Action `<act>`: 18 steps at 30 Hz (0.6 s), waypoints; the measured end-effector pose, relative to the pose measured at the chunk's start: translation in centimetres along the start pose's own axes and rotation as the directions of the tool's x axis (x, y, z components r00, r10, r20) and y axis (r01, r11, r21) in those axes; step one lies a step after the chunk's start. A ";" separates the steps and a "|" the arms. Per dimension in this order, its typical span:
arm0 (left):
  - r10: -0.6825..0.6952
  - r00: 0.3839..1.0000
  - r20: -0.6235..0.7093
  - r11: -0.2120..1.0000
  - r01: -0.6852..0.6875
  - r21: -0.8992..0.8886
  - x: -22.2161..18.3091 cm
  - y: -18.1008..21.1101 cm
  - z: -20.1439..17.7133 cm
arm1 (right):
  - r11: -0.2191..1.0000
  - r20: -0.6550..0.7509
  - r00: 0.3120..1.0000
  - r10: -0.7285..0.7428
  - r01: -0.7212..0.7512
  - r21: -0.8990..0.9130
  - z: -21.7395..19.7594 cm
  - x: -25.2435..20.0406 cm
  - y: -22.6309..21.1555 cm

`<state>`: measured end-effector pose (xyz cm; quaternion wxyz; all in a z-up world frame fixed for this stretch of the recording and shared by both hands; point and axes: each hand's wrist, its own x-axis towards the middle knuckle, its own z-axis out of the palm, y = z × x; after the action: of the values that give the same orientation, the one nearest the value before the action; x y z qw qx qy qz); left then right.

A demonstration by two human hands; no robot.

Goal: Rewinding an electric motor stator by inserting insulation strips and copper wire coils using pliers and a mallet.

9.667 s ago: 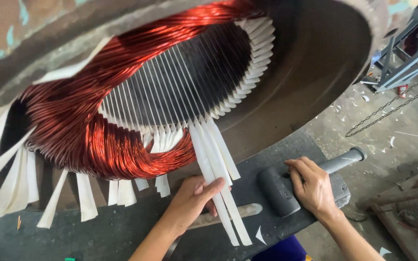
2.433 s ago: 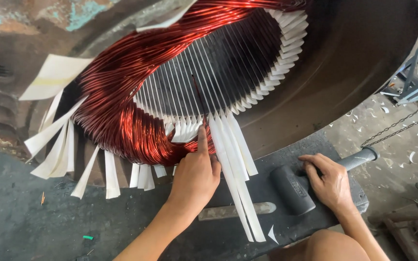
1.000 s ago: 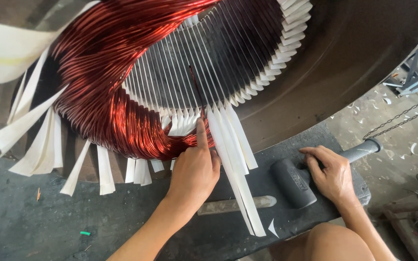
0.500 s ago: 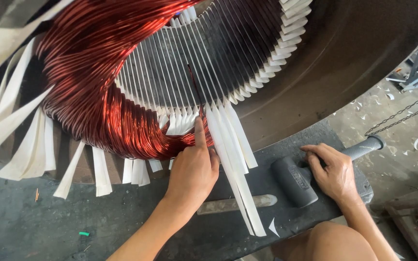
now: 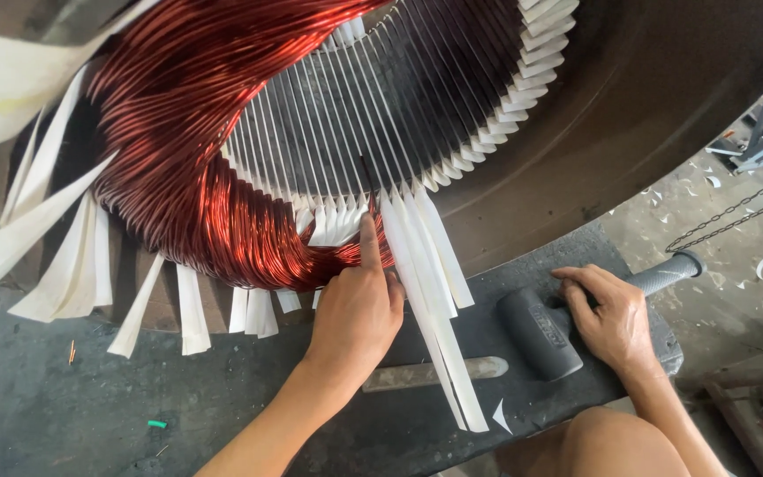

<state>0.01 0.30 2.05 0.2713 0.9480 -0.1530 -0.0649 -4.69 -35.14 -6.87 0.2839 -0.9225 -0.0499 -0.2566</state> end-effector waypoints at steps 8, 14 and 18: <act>-0.007 1.000 -0.021 0.999 0.006 -0.041 0.1 -0.5 0.1 | 1.000 -0.004 1.000 -0.002 0.002 0.006 0.0 0.1 -0.3; 0.082 0.996 -0.041 0.960 -0.090 -0.266 0.2 -1.4 -0.5 | 1.000 -0.010 1.000 -0.013 0.013 0.000 0.0 -0.3 -0.3; 0.053 0.997 -0.050 0.942 -0.067 -0.328 -0.1 -1.0 -0.7 | 1.000 0.008 1.000 -0.009 0.009 -0.022 0.0 -0.3 0.0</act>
<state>0.29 1.49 2.17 0.4307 0.8855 -0.1632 -0.0619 -4.92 -35.19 -6.99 0.2722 -0.9264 -0.0525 -0.2548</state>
